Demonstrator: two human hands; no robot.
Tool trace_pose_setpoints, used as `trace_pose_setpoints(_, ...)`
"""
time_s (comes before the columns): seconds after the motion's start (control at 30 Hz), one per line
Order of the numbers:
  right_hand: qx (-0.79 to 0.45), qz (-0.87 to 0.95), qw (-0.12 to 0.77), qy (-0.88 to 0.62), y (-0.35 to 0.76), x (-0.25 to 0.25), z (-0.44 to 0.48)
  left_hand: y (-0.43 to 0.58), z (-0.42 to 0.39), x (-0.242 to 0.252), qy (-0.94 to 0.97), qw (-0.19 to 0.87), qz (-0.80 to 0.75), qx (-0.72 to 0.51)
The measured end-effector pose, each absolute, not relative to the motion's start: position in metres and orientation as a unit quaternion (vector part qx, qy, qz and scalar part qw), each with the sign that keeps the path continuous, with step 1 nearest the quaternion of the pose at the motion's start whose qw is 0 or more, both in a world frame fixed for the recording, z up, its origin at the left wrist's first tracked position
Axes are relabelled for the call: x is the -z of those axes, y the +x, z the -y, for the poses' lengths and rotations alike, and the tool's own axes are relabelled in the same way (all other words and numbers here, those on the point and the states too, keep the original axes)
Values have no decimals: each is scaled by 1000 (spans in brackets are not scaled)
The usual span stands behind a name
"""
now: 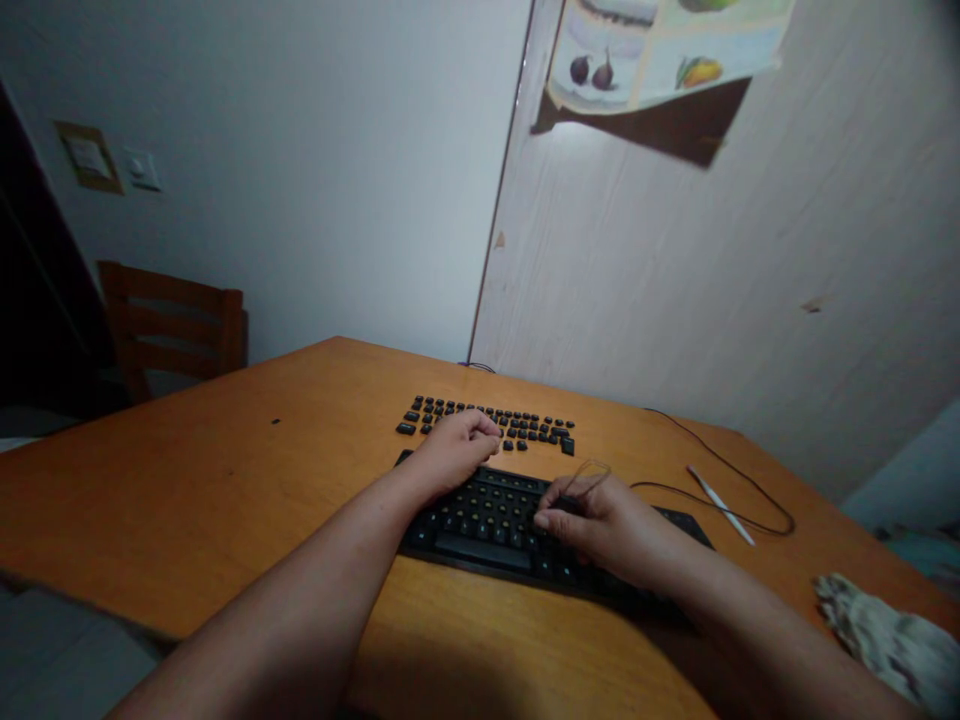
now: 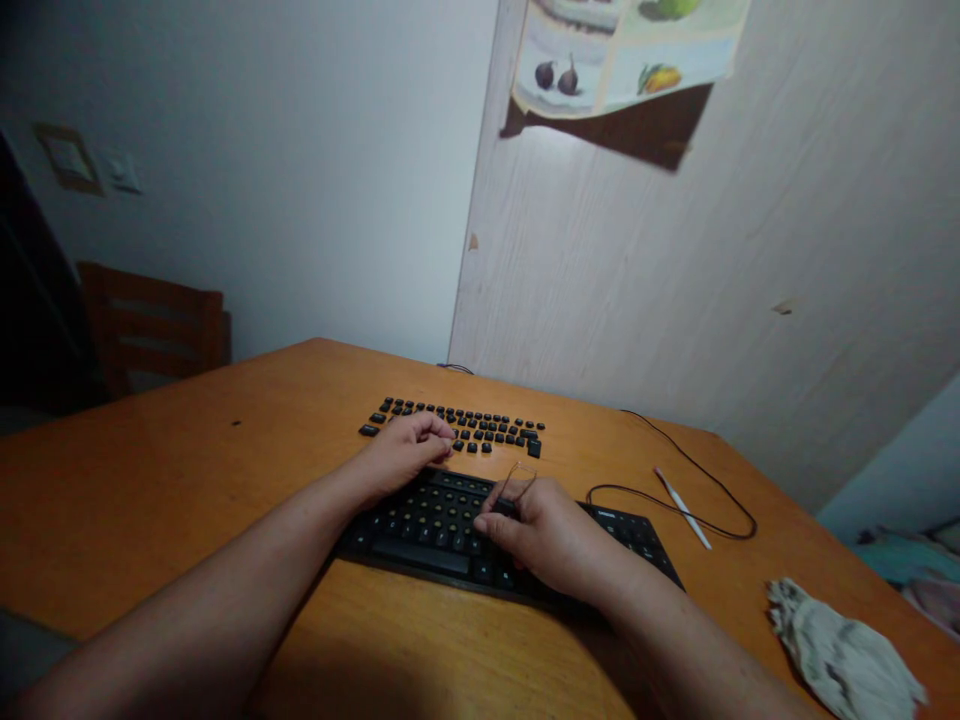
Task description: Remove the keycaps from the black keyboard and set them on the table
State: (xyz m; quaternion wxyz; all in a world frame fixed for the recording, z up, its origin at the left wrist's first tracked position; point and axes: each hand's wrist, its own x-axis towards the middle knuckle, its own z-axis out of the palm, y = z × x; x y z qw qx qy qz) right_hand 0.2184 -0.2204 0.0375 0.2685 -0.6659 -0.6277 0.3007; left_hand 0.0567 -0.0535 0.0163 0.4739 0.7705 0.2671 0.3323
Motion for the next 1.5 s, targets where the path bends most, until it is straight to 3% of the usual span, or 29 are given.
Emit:
trace_pose_setpoints(0.27,-277,640,289,-656,210,-28,220,57,53,-14,779,466,-260,-331)
trace_pose_setpoints(0.5,-360,493,388,-691,204,-24,214,54,63,-22,788,475,-258,-295)
trace_pose_setpoints(0.9,-347,410,479,-694,204,-22,213,50,71,-26,839,467,-202,-194)
trace_pose_setpoints(1.17,-313,428,578,-620,199,-23,211,51,78,-29,802,548,-171,-168)
trace_pose_setpoints(1.33,-226,494,562,-624,192,-21,212,52,83,-25,773,603,-130,-146)
trace_pose_setpoints(1.5,-138,574,513,-623,187,-22,215,54,82,-25,773,588,-158,-179)
